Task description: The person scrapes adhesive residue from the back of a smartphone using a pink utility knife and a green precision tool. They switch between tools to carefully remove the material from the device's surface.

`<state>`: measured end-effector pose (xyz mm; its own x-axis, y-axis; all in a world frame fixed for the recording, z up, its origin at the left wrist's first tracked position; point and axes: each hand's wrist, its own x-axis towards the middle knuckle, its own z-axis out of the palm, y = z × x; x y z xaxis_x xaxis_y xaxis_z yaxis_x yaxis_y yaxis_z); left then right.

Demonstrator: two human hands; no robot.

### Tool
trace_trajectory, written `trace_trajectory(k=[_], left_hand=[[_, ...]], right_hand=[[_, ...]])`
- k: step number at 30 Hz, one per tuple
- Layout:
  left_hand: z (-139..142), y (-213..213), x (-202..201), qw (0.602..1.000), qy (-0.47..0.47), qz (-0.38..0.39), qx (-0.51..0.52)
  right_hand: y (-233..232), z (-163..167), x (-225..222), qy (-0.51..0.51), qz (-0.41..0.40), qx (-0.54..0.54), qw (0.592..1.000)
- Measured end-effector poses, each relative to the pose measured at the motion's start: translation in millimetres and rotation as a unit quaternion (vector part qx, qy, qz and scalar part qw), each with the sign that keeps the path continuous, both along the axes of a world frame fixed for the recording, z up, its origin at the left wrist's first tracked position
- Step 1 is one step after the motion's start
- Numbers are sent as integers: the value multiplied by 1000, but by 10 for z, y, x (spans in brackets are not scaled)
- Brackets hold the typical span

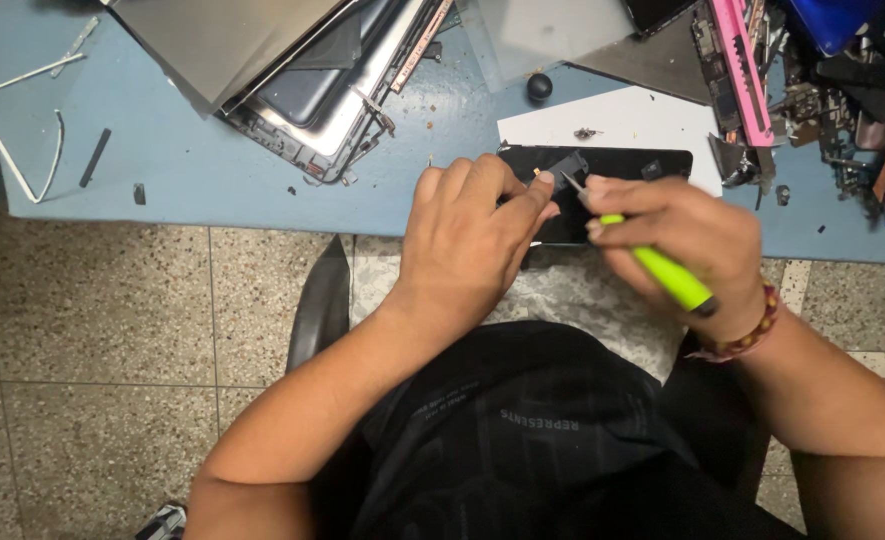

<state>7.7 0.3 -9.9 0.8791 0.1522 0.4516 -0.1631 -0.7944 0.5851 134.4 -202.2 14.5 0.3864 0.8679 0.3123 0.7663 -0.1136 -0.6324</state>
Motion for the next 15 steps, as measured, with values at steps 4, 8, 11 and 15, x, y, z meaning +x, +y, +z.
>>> trace_trajectory(k=[4, 8, 11, 15], left_hand=[[10, -2, -4, 1000, 0, 2, 4], [19, -5, -7, 1000, 0, 4, 2], [22, -5, -4, 1000, -1, 5, -3], [12, -5, 10, 1000, -7, 7, 0]], right_hand=[[-13, -17, 83, 144, -39, 33, 988], [6, 88, 161, 254, -68, 2, 965], [50, 200, 239, 249, -73, -29, 965], [86, 289, 245, 232, -70, -36, 970]])
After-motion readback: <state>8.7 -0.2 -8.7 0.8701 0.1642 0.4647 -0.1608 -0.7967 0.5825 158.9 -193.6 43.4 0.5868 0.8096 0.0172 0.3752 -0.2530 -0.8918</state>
